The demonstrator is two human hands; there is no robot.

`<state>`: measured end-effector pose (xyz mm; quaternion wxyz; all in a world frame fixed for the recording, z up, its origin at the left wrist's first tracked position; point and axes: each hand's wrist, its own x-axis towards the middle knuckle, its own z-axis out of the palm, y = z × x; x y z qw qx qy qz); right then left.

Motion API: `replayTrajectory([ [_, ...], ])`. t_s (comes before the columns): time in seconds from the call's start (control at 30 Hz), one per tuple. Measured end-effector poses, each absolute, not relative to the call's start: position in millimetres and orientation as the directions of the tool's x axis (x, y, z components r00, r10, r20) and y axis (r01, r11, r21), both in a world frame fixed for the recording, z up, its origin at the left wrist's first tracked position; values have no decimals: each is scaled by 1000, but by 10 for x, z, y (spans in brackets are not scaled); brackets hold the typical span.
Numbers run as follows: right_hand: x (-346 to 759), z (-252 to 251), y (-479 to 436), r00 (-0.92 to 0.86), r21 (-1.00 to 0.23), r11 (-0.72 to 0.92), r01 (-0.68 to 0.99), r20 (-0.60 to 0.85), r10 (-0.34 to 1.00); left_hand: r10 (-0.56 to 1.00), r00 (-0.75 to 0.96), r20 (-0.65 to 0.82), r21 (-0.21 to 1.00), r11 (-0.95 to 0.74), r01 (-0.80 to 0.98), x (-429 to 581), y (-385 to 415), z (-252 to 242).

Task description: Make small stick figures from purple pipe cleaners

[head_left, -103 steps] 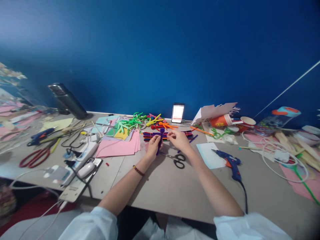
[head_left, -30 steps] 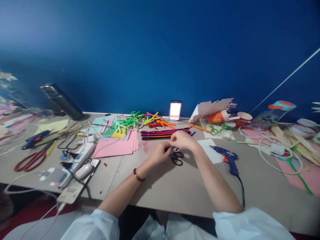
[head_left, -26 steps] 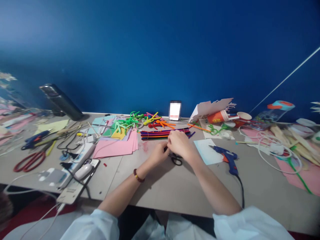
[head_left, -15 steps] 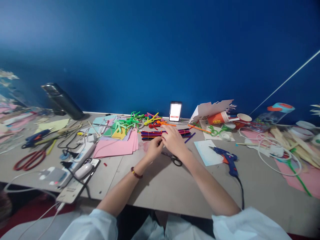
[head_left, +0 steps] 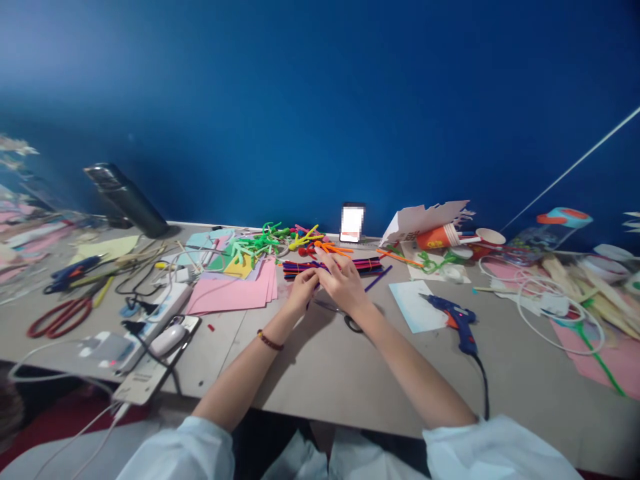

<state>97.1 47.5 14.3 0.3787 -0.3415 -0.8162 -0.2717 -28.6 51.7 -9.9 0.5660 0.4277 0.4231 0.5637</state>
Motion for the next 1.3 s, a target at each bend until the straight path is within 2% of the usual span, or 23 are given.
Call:
replayTrajectory([
  [0.17, 890, 13, 482, -368, 106, 604, 790, 870, 329, 999, 30, -37, 907, 46, -418, -326, 553, -149],
  [0.4, 840, -109, 509, -109, -264, 591, 763, 848, 519, 989, -12, -150, 830, 119, -544, -314, 588, -118],
  [0.57, 829, -85, 506, -6, -442, 579, 685, 792, 611, 984, 1, -177, 823, 148, -548, -323, 576, -111],
  [0.67, 829, -59, 507, 50, -517, 553, 653, 758, 650, 992, -6, -123, 849, 102, -518, -327, 570, -115],
  [0.77, 832, -52, 516, 67, -540, 538, 647, 744, 665, 996, -18, -92, 857, 70, -511, -322, 566, -112],
  [0.9, 834, -50, 509, 63, -525, 524, 671, 744, 665, 987, 15, -163, 815, 143, -561, -316, 564, -101],
  [1.03, 837, -33, 484, 49, -475, 524, 707, 772, 634, 982, 54, -183, 789, 179, -588, -316, 567, -90],
  [1.13, 842, -26, 481, 13, -438, 548, 713, 789, 614, 984, -4, -176, 806, 142, -575, -317, 555, -73],
  [1.3, 857, -28, 507, 49, -489, 542, 684, 772, 634, 986, -20, -165, 813, 124, -569, -308, 526, -46],
])
